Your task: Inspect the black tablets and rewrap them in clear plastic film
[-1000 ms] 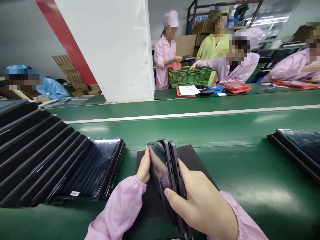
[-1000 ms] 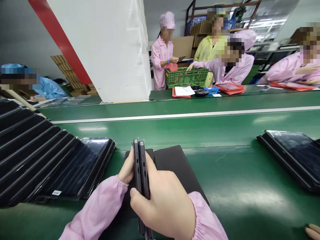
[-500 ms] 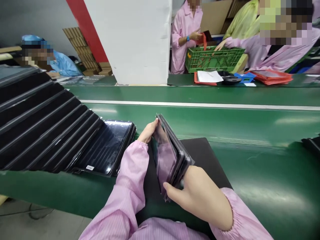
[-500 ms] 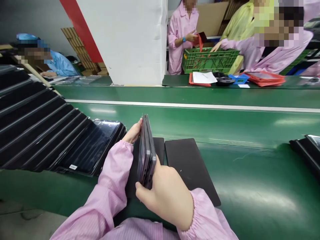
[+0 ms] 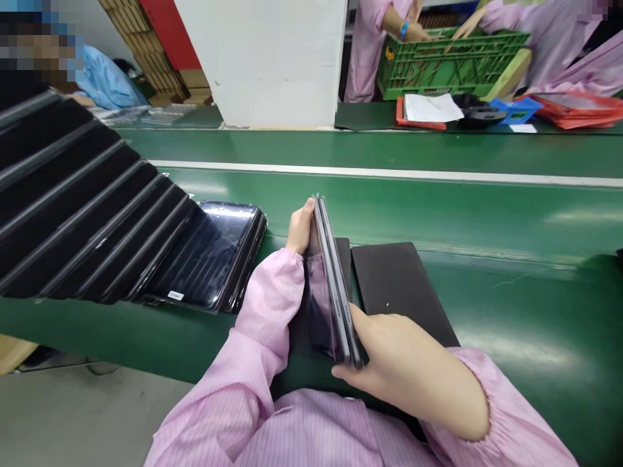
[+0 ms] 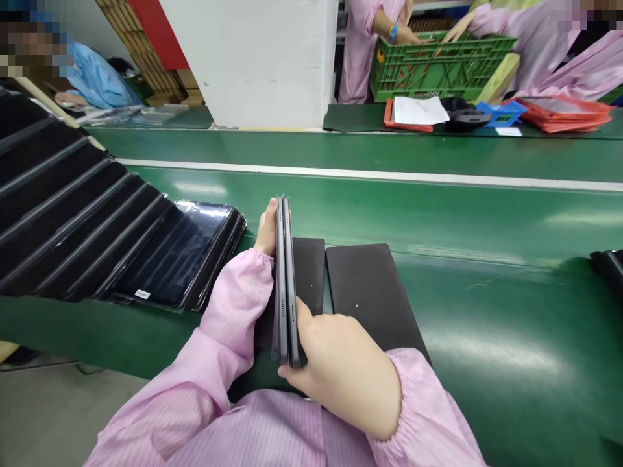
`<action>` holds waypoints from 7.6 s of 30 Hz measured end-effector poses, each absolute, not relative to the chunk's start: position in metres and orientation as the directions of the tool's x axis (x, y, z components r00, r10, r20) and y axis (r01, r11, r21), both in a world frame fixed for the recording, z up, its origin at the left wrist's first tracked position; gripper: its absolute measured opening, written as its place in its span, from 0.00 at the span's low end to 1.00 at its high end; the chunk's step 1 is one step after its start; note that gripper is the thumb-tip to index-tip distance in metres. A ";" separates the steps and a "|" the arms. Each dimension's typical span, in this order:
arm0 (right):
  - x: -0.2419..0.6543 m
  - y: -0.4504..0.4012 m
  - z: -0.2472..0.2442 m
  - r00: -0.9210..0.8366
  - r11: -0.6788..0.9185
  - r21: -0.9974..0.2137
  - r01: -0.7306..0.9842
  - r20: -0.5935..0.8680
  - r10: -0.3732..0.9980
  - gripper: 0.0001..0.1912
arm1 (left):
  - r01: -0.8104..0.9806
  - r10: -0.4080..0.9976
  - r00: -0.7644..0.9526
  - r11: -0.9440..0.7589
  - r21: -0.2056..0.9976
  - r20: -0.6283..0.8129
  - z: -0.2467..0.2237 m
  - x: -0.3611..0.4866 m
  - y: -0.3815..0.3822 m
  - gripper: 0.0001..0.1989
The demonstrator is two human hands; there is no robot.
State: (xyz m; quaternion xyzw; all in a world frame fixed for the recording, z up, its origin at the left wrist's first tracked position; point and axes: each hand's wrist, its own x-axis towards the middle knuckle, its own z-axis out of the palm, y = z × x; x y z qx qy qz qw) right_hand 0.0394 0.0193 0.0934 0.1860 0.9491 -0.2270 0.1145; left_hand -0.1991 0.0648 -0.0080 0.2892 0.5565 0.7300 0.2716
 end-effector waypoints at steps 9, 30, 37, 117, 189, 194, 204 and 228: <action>0.046 0.032 0.095 -0.932 0.817 -0.466 0.338 -0.284 0.224 0.15 | 0.047 0.712 -0.642 -0.332 0.942 0.283 -0.013 -0.202 0.068 0.33; 0.058 0.048 0.093 -0.904 0.857 -0.379 0.349 -0.378 0.201 0.10 | 0.226 0.657 -0.645 -0.325 0.918 0.391 -0.012 -0.202 0.073 0.35; 0.061 0.048 0.091 -0.910 0.865 -0.376 0.331 -0.368 0.189 0.11 | 0.250 0.647 -0.641 -0.332 0.910 0.412 -0.006 -0.201 0.071 0.35; 0.060 0.036 0.111 -0.926 0.659 -0.690 0.300 -0.045 0.374 0.03 | 0.479 0.519 -0.464 -0.535 0.696 0.718 0.034 -0.181 0.049 0.32; 0.063 0.050 0.112 -0.963 0.610 -0.761 0.221 -0.072 0.259 0.06 | 0.442 0.554 -0.490 -0.508 0.740 0.673 0.030 -0.181 0.053 0.33; 0.062 0.053 0.116 -0.969 0.587 -0.781 0.213 -0.090 0.232 0.07 | 0.448 0.554 -0.493 -0.500 0.741 0.671 0.031 -0.180 0.053 0.33; 0.037 0.062 0.079 -0.910 0.376 -0.865 0.334 -0.191 0.368 0.16 | 0.318 0.637 -0.568 -0.414 0.853 0.521 0.027 -0.173 0.052 0.26; 0.102 0.127 0.128 -0.214 0.077 -0.993 -0.087 0.094 0.972 0.10 | 0.854 0.899 -0.314 0.127 0.504 0.306 -0.030 -0.153 0.098 0.10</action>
